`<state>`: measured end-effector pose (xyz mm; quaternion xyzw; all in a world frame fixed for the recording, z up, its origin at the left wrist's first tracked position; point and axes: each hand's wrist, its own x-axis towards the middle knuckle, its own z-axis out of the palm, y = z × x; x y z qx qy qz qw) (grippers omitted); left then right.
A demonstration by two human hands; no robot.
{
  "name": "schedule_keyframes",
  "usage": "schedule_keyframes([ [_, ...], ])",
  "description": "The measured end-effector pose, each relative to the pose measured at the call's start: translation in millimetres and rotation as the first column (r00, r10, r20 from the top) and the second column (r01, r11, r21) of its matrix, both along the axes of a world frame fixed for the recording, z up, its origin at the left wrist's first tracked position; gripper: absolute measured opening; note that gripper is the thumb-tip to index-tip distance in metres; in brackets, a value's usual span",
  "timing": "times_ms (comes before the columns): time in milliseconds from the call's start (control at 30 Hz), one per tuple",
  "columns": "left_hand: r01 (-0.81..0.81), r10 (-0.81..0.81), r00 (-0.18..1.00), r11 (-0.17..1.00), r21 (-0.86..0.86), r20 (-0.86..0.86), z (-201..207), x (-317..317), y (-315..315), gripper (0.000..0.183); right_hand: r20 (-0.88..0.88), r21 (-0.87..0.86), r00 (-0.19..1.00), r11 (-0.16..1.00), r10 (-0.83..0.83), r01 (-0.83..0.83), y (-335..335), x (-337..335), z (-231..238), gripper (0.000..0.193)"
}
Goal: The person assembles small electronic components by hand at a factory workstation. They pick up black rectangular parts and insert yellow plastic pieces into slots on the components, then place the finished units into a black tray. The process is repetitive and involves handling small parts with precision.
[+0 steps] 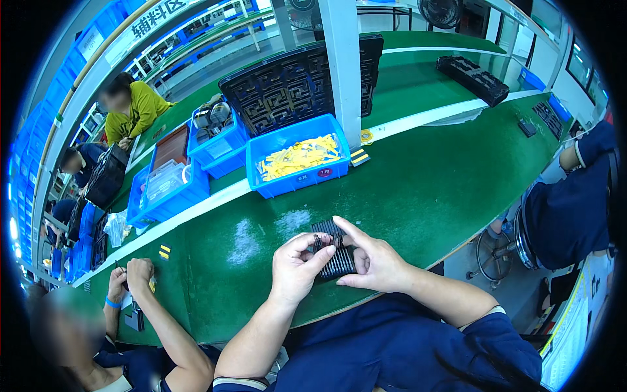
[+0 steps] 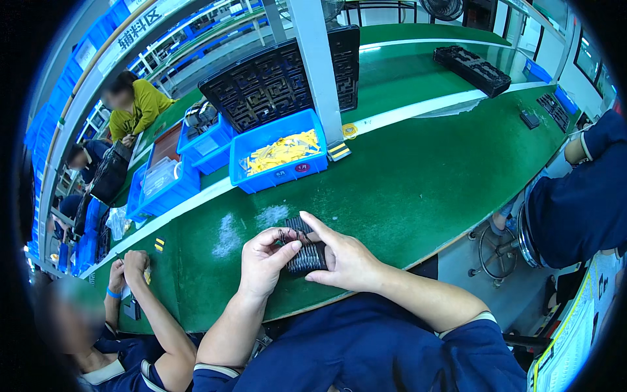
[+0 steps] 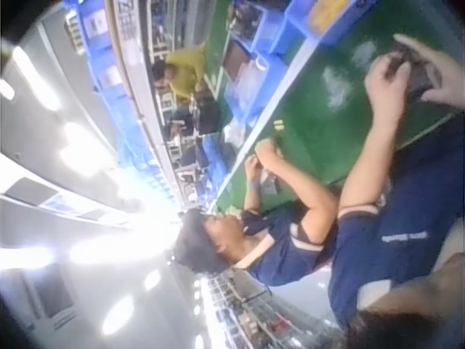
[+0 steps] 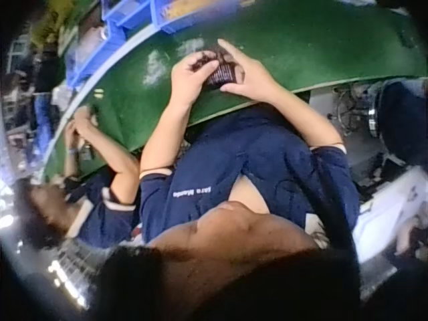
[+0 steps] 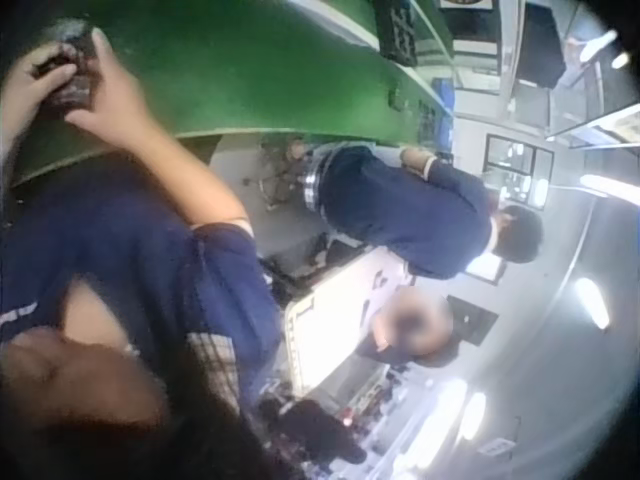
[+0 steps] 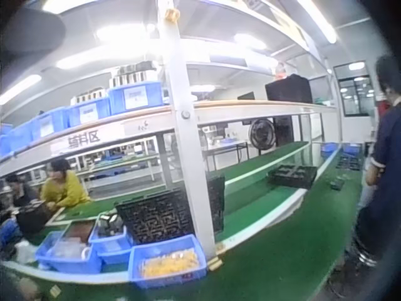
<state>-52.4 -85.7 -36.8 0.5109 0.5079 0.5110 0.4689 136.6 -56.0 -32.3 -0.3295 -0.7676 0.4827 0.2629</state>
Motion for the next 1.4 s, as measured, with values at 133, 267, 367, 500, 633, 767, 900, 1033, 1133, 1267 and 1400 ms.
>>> schedule_keyframes([
  [133,-0.017,0.015,0.992,1.000,0.016,0.123,-7,1,0,0.016,-0.058,0.015,0.998,1.000,-0.026,0.026,-3,5,-10,0.105],
  [267,0.004,-0.006,0.990,1.000,0.014,0.142,-3,2,1,0.016,-0.045,0.067,0.998,0.997,-0.033,0.036,-4,5,-12,0.102],
  [367,0.005,-0.007,0.995,1.000,0.021,0.099,0,2,2,0.016,-0.036,0.060,0.999,0.998,-0.030,0.032,-4,5,-10,0.101],
  [500,-0.011,0.011,0.999,1.000,-0.002,0.031,3,3,2,0.014,-0.005,0.058,1.000,0.998,-0.018,0.019,-4,6,-7,0.101],
  [633,-0.005,0.005,0.999,1.000,-0.013,0.039,3,2,1,0.012,-0.039,0.093,0.999,0.996,0.005,-0.001,-3,8,-11,0.100],
  [767,0.014,-0.013,0.997,1.000,-0.012,0.081,5,3,-1,0.012,-0.044,0.068,0.999,0.998,0.001,0.002,-1,9,-16,0.099],
  [900,0.035,-0.037,0.991,0.999,0.019,0.130,2,3,0,0.013,-0.054,0.081,0.999,0.997,-0.003,0.007,-1,8,-17,0.097],
  [1033,0.032,-0.030,0.992,0.999,-0.012,0.122,7,4,-1,0.012,-0.071,0.094,0.997,0.995,-0.009,0.016,-1,8,-19,0.094],
  [1133,0.025,-0.022,0.991,1.000,-0.016,0.132,10,6,-1,0.013,-0.049,0.088,0.999,0.996,0.000,0.004,-1,8,-19,0.095],
  [1267,0.016,-0.014,0.995,1.000,-0.017,0.102,8,5,-1,0.014,-0.124,0.162,0.992,0.987,0.018,0.003,-1,9,-17,0.090],
  [1400,0.010,-0.008,0.998,0.999,-0.033,0.062,9,6,-1,0.013,-0.287,0.122,0.958,0.990,-0.032,0.070,10,10,-9,0.062],
])
